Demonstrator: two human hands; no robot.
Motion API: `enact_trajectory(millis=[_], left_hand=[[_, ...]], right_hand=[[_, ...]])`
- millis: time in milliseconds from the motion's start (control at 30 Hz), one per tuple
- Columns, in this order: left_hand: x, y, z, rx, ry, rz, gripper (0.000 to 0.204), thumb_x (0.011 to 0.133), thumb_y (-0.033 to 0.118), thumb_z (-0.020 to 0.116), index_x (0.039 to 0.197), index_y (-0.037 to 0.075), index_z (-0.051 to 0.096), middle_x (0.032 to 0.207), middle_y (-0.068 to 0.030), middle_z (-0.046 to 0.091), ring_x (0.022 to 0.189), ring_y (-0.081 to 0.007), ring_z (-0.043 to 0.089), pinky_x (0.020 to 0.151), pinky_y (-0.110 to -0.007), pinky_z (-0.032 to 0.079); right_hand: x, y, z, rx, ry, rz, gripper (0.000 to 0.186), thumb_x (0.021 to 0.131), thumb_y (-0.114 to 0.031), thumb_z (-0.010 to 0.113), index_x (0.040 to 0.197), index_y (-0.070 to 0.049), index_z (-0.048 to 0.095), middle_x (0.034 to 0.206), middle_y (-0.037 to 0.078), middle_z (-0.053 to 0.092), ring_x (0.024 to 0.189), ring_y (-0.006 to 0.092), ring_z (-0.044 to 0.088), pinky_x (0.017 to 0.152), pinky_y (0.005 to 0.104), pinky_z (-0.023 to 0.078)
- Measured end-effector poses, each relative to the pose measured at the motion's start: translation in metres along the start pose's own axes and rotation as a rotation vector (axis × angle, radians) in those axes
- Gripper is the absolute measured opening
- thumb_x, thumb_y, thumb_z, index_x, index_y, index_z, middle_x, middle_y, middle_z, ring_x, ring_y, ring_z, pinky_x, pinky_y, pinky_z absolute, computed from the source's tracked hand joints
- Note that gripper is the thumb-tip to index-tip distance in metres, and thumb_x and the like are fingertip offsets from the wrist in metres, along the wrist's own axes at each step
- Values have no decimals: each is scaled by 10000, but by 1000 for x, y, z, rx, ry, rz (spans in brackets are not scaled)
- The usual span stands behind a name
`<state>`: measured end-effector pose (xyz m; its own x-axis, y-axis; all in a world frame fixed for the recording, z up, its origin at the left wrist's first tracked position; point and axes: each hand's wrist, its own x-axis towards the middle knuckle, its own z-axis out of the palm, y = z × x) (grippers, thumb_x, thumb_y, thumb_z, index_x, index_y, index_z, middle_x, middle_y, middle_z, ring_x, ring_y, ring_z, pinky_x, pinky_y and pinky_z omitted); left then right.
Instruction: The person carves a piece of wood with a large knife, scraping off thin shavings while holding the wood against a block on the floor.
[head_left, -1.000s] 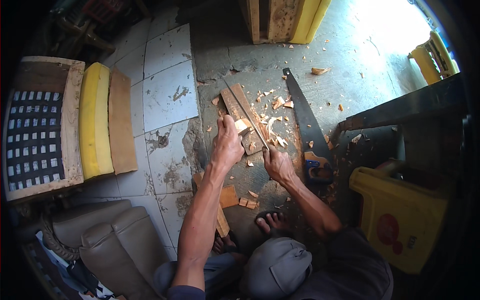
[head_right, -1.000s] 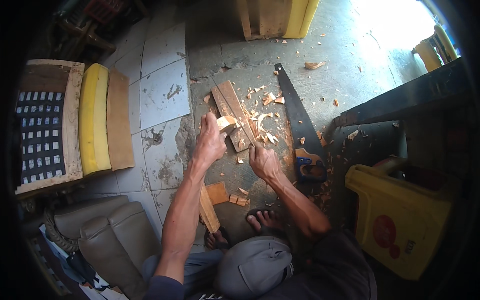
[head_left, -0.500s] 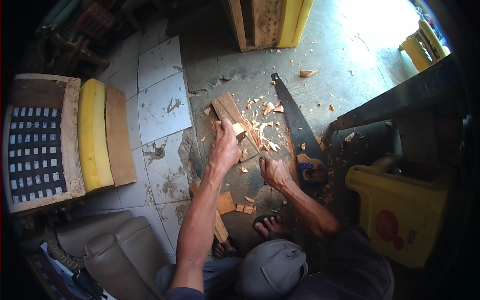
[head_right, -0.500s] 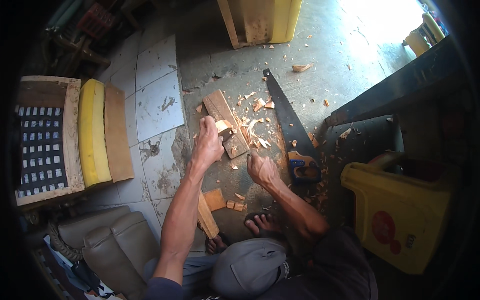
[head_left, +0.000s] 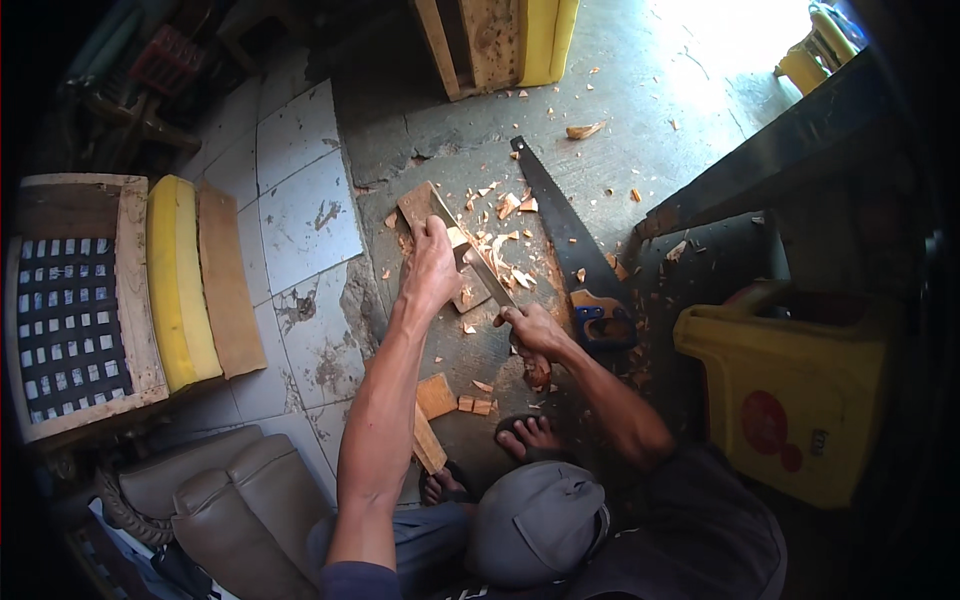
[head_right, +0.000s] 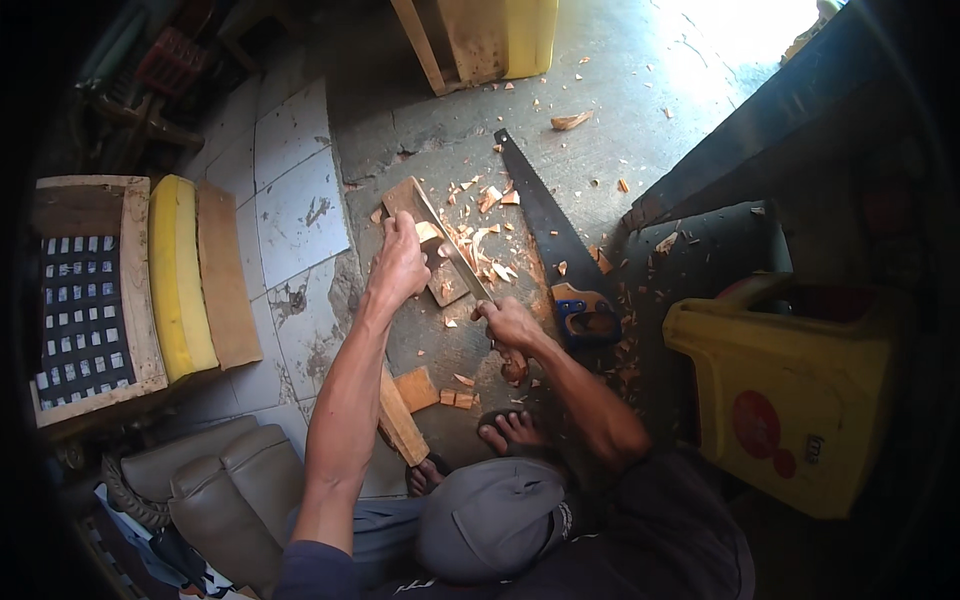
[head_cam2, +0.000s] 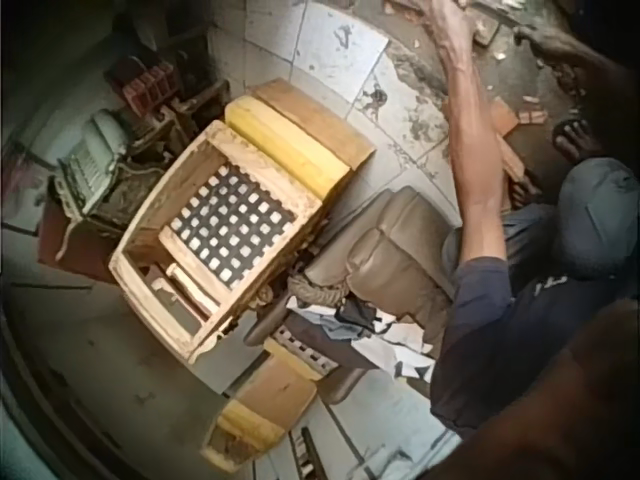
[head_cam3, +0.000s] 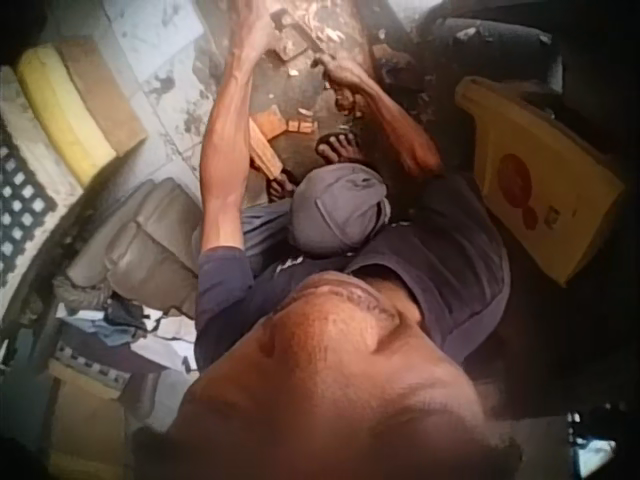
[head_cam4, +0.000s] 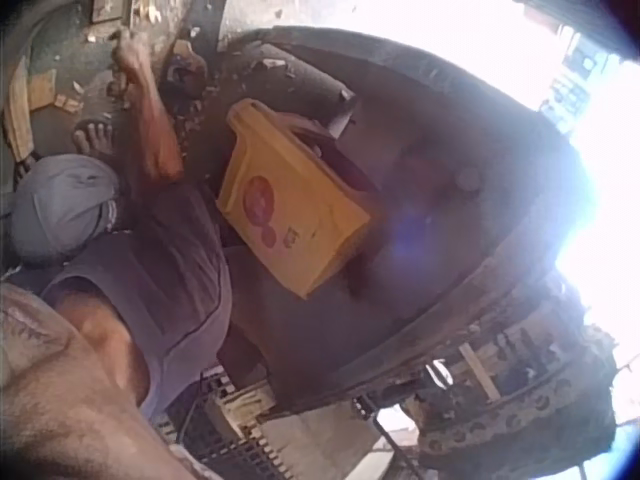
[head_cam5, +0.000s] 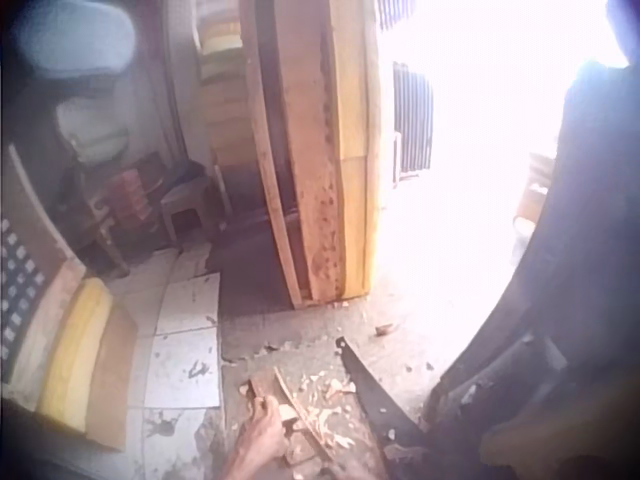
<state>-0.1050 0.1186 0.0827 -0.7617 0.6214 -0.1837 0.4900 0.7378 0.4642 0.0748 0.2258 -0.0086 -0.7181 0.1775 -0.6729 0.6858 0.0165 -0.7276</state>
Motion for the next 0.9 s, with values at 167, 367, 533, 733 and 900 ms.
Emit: enact_trajectory(millis=[167,367,533,733,900], left_hand=[[-10,6,14,50,-3,36,536,744,-106,719,1135,-53,357,1212,-349,475,1010,-539,645,837,-506,597],[15,-5,4,2,-20,18,485,740,-126,657,1129,-67,372,1175,-341,489,992,-541,635,875,-503,585],[0,-9,14,25,38,32,456,749,-127,604,1132,-84,361,1169,-350,484,955,-537,636,832,-513,582],[-4,-26,16,83,38,43,485,754,-109,626,1145,-82,342,1170,-342,487,957,-526,646,796,-514,592],[-10,-19,18,98,105,99,479,785,-70,651,1154,-60,346,1174,-332,487,925,-524,659,783,-525,590]], right_hand=[[-31,49,27,-414,305,-173,335,1014,-298,493,1005,0,645,795,346,648,776,551,642,727,621,516],[-22,50,28,-463,370,-214,294,1016,-280,492,987,-16,620,766,333,649,750,533,648,732,634,510],[-53,67,28,-488,282,-174,313,1014,-283,485,980,-7,628,800,324,661,804,533,651,781,626,507],[-53,44,18,-371,270,-292,335,1014,-289,486,970,9,633,817,333,654,828,530,654,781,614,505],[-60,73,18,-542,290,-223,313,1011,-283,498,958,-5,633,811,325,668,807,517,666,768,615,534]])
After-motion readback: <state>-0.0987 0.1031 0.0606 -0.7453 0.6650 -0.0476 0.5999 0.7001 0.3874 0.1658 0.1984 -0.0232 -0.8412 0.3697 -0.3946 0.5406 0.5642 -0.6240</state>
